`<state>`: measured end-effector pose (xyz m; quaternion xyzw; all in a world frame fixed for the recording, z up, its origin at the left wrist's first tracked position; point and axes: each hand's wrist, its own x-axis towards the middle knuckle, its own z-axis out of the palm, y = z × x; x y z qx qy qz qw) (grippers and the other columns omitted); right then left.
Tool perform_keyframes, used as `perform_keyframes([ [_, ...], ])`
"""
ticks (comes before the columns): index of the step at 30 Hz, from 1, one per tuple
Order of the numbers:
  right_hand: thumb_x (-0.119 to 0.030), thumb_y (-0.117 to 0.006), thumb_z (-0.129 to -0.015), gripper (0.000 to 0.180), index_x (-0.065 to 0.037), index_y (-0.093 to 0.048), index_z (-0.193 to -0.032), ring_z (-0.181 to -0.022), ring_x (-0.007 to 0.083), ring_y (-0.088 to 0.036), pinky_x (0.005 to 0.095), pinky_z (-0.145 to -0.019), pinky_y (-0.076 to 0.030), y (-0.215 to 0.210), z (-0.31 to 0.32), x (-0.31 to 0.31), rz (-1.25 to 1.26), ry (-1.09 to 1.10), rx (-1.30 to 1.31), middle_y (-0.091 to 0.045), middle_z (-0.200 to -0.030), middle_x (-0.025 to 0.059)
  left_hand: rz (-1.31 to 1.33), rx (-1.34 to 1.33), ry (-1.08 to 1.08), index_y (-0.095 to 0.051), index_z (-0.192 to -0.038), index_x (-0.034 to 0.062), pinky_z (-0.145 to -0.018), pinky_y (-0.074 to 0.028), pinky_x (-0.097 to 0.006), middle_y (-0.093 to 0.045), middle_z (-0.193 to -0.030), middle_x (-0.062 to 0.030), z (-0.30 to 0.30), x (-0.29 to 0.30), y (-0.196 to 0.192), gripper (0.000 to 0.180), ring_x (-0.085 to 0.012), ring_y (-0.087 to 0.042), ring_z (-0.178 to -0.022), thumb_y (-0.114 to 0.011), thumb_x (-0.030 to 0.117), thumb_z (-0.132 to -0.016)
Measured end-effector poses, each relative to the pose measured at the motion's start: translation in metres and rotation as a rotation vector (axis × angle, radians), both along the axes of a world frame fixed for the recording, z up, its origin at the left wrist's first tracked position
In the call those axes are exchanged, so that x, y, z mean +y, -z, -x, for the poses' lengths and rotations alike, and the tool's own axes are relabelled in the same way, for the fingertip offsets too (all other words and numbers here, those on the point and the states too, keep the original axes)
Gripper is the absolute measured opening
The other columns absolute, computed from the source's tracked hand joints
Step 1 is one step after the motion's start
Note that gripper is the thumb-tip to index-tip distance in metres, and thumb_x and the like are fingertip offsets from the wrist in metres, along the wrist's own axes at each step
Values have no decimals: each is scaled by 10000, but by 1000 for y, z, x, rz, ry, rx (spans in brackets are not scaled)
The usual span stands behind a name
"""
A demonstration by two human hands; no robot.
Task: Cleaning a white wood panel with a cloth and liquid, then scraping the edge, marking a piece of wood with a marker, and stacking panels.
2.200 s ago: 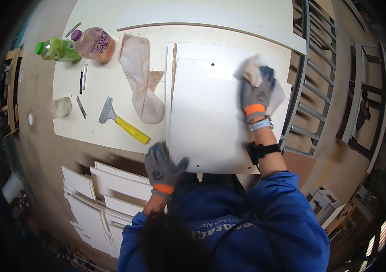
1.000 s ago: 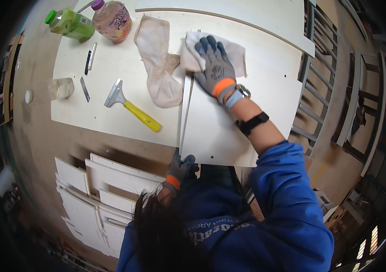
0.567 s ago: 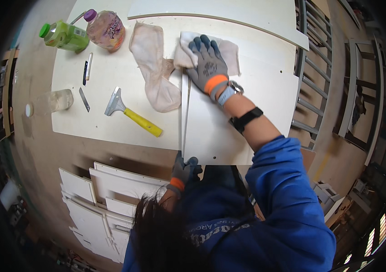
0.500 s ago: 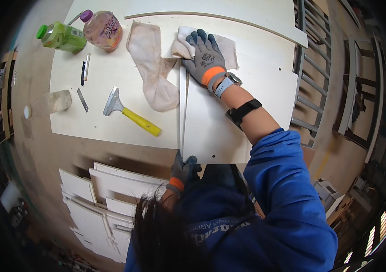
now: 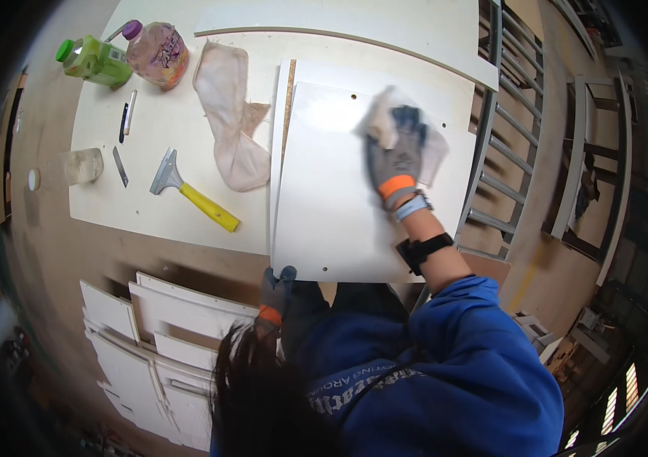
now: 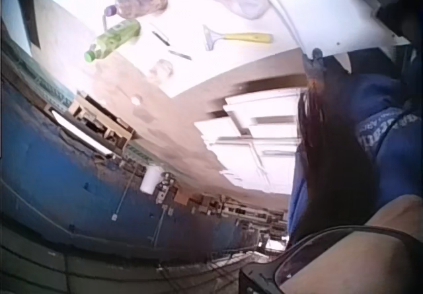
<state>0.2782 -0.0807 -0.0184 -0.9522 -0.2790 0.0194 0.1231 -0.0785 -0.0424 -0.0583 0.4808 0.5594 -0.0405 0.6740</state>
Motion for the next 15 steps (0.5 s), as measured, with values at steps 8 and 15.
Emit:
perform_keyframes([
  [8, -522, -607, -766, 802, -79, -385, -1398, -1386, 315, -274, 429, -1164, -152, -5, 69, -2, 178, -817, 183, -351, -1456, 165, 146, -142, -195, -519, -1158, -33, -750, -587, -376, -630, -1026, -159, -5, 5, -15, 452, -265, -663, -882, -640, 312, -892],
  [15, -448, -535, -847, 691, -56, -379, -1394, -1411, 337, -195, 447, -1168, -89, -12, -19, -43, 20, -413, 76, -318, -1474, 181, 85, -171, -241, -505, -1156, -35, -755, -579, -352, -617, -1030, -129, -24, -3, -29, 485, -222, -649, -885, -645, 342, -884],
])
